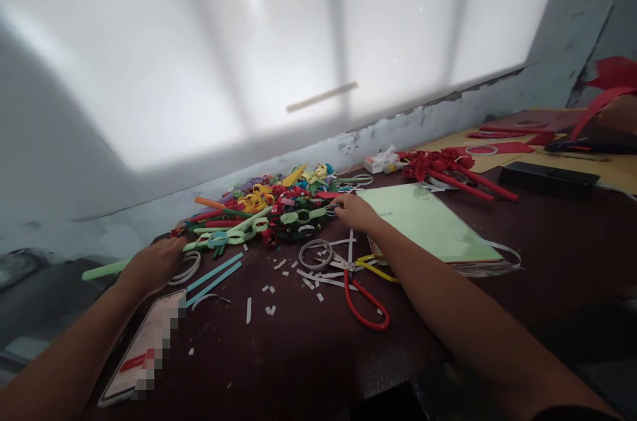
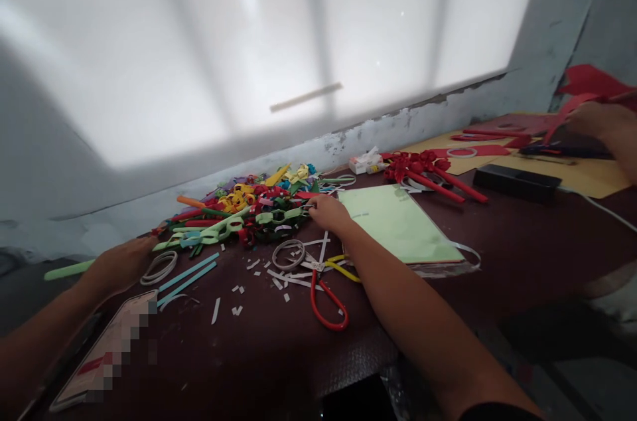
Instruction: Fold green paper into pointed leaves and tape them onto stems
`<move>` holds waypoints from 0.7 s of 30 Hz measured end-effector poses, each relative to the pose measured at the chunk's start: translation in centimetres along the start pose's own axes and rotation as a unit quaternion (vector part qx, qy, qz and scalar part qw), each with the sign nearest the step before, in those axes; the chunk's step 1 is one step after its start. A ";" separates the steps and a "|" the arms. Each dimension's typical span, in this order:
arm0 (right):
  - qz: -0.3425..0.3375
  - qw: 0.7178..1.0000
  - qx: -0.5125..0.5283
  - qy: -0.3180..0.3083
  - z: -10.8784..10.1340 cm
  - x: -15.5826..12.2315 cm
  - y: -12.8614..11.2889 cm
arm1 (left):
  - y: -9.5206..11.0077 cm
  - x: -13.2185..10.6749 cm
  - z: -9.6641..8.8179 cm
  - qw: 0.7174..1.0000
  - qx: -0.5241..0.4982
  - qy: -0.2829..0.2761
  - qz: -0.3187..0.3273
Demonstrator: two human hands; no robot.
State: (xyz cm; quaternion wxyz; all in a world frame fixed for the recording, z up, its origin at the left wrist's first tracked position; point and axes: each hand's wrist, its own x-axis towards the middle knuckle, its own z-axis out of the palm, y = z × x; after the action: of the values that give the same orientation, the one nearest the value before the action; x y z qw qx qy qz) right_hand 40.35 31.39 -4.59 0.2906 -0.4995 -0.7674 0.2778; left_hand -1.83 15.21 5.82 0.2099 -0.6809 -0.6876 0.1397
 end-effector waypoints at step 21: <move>0.035 0.981 0.181 -0.065 1.0 -0.4 0.6 | 4.7 1.4 0.7 0.996 -0.063 -0.059 0.026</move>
State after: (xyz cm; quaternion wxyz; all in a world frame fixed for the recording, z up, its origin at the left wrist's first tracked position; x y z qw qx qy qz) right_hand 40.12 31.15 -5.78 0.3152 -0.4464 -0.7037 0.4540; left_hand 2.03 16.80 3.09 0.1223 -0.7008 -0.6884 0.1415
